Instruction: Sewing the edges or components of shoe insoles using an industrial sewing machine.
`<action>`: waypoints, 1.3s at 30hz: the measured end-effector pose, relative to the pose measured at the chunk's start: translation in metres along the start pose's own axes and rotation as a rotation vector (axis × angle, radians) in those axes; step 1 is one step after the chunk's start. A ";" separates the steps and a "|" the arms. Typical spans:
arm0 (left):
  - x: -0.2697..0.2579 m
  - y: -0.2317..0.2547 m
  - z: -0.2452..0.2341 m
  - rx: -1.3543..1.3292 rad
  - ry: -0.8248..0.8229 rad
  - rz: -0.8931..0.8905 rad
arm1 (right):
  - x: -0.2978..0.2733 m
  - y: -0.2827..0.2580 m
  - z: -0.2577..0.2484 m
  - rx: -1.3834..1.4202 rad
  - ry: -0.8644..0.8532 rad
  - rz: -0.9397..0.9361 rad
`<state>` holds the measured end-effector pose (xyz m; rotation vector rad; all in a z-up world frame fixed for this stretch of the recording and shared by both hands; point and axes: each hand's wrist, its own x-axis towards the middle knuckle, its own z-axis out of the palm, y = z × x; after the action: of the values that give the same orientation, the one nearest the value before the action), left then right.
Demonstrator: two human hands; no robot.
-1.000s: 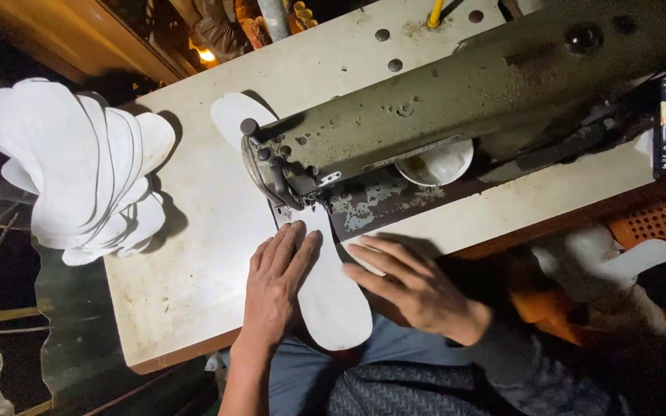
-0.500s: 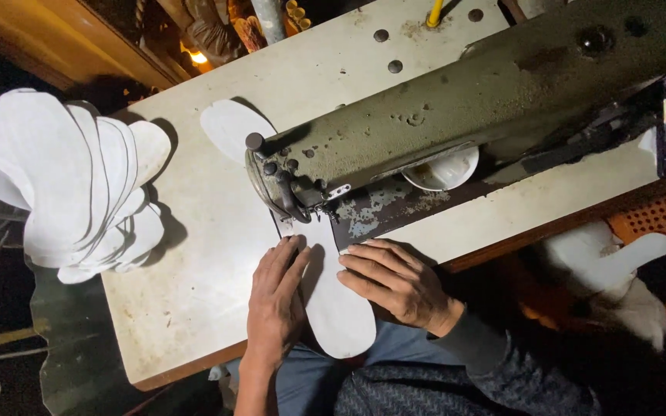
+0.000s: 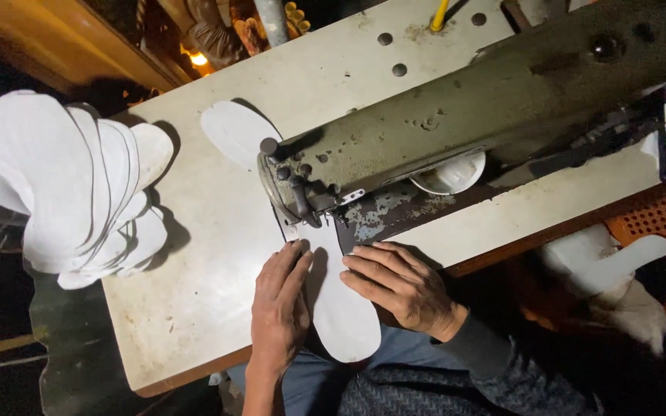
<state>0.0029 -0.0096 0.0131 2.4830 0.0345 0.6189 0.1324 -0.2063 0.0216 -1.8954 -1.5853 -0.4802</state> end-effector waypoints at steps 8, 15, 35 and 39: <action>-0.001 0.004 -0.003 -0.027 0.005 -0.010 | -0.002 -0.003 0.000 0.016 -0.031 0.031; 0.000 0.005 -0.001 -0.044 0.011 -0.029 | -0.004 -0.002 -0.003 0.042 -0.060 0.047; 0.032 -0.041 -0.009 0.120 0.007 -0.222 | -0.010 -0.005 0.003 0.073 -0.015 0.101; 0.051 -0.091 0.012 0.327 -0.140 -0.199 | -0.007 -0.005 -0.004 0.082 -0.027 0.117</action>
<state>0.0633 0.0682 -0.0228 2.7850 0.3499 0.3775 0.1261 -0.2136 0.0217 -1.9268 -1.4776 -0.3359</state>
